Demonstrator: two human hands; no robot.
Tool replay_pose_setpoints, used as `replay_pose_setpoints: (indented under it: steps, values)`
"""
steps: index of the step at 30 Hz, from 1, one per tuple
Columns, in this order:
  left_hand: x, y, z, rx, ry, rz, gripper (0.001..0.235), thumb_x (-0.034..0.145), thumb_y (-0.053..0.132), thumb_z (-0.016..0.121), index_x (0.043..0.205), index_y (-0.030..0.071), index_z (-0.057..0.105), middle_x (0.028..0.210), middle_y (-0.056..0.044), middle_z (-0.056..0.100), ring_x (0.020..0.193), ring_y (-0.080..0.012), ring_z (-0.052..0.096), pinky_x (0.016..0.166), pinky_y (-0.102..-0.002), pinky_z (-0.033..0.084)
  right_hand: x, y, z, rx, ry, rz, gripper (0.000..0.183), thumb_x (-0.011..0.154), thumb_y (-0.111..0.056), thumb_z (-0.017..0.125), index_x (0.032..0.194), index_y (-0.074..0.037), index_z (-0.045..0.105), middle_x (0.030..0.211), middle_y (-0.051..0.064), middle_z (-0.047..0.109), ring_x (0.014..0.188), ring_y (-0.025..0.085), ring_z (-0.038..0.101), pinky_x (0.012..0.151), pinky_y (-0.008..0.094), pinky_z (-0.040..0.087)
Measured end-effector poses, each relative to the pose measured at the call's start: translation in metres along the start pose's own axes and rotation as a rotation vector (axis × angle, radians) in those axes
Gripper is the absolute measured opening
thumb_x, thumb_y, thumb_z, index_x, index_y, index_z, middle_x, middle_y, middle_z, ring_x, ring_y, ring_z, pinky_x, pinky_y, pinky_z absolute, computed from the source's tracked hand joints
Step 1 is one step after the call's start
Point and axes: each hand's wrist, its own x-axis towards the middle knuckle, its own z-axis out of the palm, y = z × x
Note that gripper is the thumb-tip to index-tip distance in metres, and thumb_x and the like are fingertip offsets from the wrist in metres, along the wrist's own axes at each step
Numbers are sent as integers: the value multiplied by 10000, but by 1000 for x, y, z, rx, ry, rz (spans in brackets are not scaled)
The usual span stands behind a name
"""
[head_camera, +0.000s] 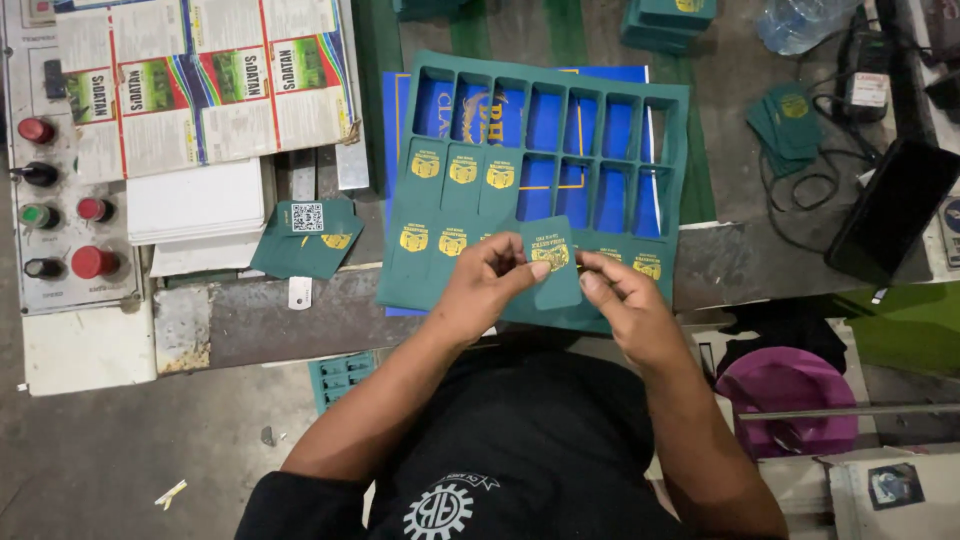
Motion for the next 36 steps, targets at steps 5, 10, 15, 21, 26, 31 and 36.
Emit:
replay_pose_setpoints:
  steps: [5, 10, 15, 21, 26, 31, 36]
  values:
    - [-6, 25, -2, 358, -78, 112, 219, 919, 159, 772, 922, 5, 615, 810, -22, 591, 772, -102, 546, 682, -290, 472, 0, -16, 3, 3, 1, -21, 453, 1007, -142, 620, 1434, 0, 567, 1253, 60, 666, 1103, 116, 616, 970, 271, 492]
    - [-6, 42, -7, 656, -261, 241, 247, 845, 178, 774, 960, 4, 640, 814, -103, 626, 733, -187, 604, 668, -339, 506, -2, -38, 6, -287, -55, -47, 431, 960, -132, 700, 1380, -53, 646, 1190, 68, 704, 1055, 132, 641, 927, 288, 516]
    - [1, 35, -13, 502, -82, 172, 193, 895, 172, 749, 1005, 28, 683, 813, -77, 679, 742, -135, 628, 620, -313, 506, 18, -13, -16, -242, 2, -39, 358, 942, -124, 720, 1284, -22, 683, 1108, 84, 753, 1006, 149, 691, 901, 317, 556]
    - [-8, 19, -34, 541, 376, 228, 132, 992, 148, 686, 987, 17, 670, 764, -58, 674, 684, -117, 615, 638, -289, 517, 112, -13, -114, 181, 446, -145, 177, 990, -99, 709, 1150, -30, 676, 1014, 49, 725, 843, 152, 691, 740, 314, 585]
    - [-13, 7, -37, 690, 406, 303, 125, 954, 139, 706, 967, 23, 663, 791, -104, 685, 677, -196, 664, 625, -325, 527, 207, -27, -180, 193, 436, -178, 157, 1018, -146, 697, 1139, -48, 679, 940, 51, 727, 728, 158, 690, 640, 297, 558]
    - [-14, -2, -37, 826, 430, 418, 98, 927, 120, 708, 956, 43, 655, 852, -130, 684, 745, -298, 676, 666, -396, 523, 281, -31, -215, 181, 417, -151, 177, 1043, -190, 702, 1137, -41, 690, 857, 42, 704, 652, 139, 653, 569, 285, 527]
    - [-15, 2, -36, 883, 420, 423, 81, 892, 94, 705, 952, 53, 670, 889, -132, 692, 825, -348, 669, 724, -446, 517, 322, -35, -219, 97, 539, -92, 205, 972, -189, 747, 1108, -45, 694, 867, 37, 742, 643, 138, 690, 516, 269, 492]
